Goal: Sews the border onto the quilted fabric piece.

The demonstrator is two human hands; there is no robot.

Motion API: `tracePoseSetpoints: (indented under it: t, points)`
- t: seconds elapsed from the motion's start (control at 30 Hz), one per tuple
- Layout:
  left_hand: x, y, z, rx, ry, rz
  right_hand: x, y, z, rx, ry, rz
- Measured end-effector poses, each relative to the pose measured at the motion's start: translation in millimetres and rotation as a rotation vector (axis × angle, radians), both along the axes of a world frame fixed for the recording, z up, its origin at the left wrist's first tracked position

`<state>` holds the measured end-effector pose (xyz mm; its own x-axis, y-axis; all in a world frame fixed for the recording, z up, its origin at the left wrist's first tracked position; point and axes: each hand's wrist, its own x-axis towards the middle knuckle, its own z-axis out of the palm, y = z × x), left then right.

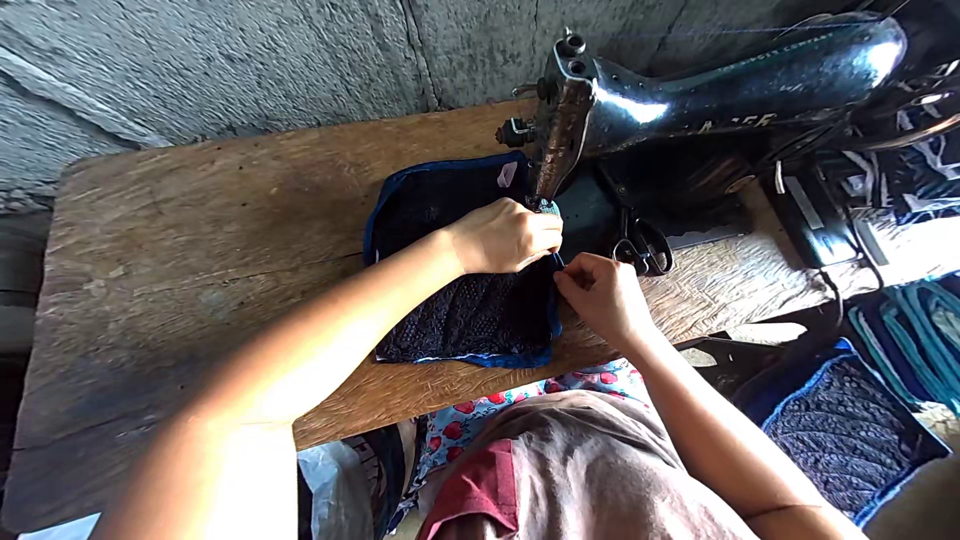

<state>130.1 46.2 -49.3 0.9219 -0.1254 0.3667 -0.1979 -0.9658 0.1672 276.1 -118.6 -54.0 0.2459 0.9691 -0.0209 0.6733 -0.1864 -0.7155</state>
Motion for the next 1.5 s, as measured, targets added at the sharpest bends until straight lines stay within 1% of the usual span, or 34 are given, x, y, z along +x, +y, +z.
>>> tracePoseSetpoints:
  t: [0.03,0.07,0.13,0.2,0.23,0.37,0.43,0.53,0.63,0.73,0.83,0.93,1.0,1.13,1.2,1.23,1.3,1.4,1.47,1.5]
  points:
    - [-1,-1,-2,0.002,-0.024,-0.001,-3,-2,-3,0.057,-0.050,0.008]
    - [-3,-4,2,0.005,0.001,0.013,-6,-3,-6,0.115,-0.096,0.012]
    - [-10,-15,28,-0.005,0.216,0.080,-12,-4,-13,0.231,-0.163,0.005]
    - [-11,-2,-3,-0.018,-0.052,-0.007,-17,-4,-17,0.268,-0.165,0.004]
    - [-12,2,-10,-0.028,-0.110,-0.032,-19,-4,-17,0.280,-0.153,0.007]
    - [-23,3,-11,-0.021,-0.086,-0.022,-28,-4,-25,0.408,-0.164,0.054]
    - [-28,-2,-13,-0.021,-0.077,0.019,-32,-4,-28,0.464,-0.197,0.080]
    - [-36,-13,-17,-0.041,-0.087,0.084,-35,-4,-27,0.458,-0.253,0.105]
    - [-39,-20,-19,-0.023,-0.080,0.089,-36,-6,-25,0.441,-0.300,0.121]
    - [-41,-19,-20,0.003,-0.074,0.083,-35,-9,-26,0.449,-0.254,0.110]
    - [-42,-20,-21,0.002,-0.104,0.096,-31,-8,-30,0.572,-0.227,0.101]
    - [-44,-21,-23,0.000,-0.122,0.094,-31,-4,-34,0.657,-0.231,0.162]
    - [-45,-21,-22,0.014,-0.120,0.092,-26,-5,-30,0.583,-0.141,0.169]
    - [-47,-21,-23,0.034,-0.099,0.096,9,-1,-7,0.194,0.233,0.012]
    - [-48,-21,-25,0.037,-0.108,0.100,17,3,2,-0.002,0.400,-0.046]
    - [-47,-20,-26,0.038,-0.116,0.097,17,5,5,-0.067,0.450,-0.061]
    - [-47,-20,-27,0.033,-0.124,0.095,14,9,9,-0.131,0.492,-0.076]
    - [-49,-22,-26,0.027,-0.118,0.111,7,13,9,-0.146,0.497,-0.084]
    - [-50,-24,-26,0.026,-0.115,0.118,1,13,9,-0.135,0.423,-0.102]
    - [-50,-24,-27,0.021,-0.118,0.124,-3,11,8,-0.107,0.343,-0.109]
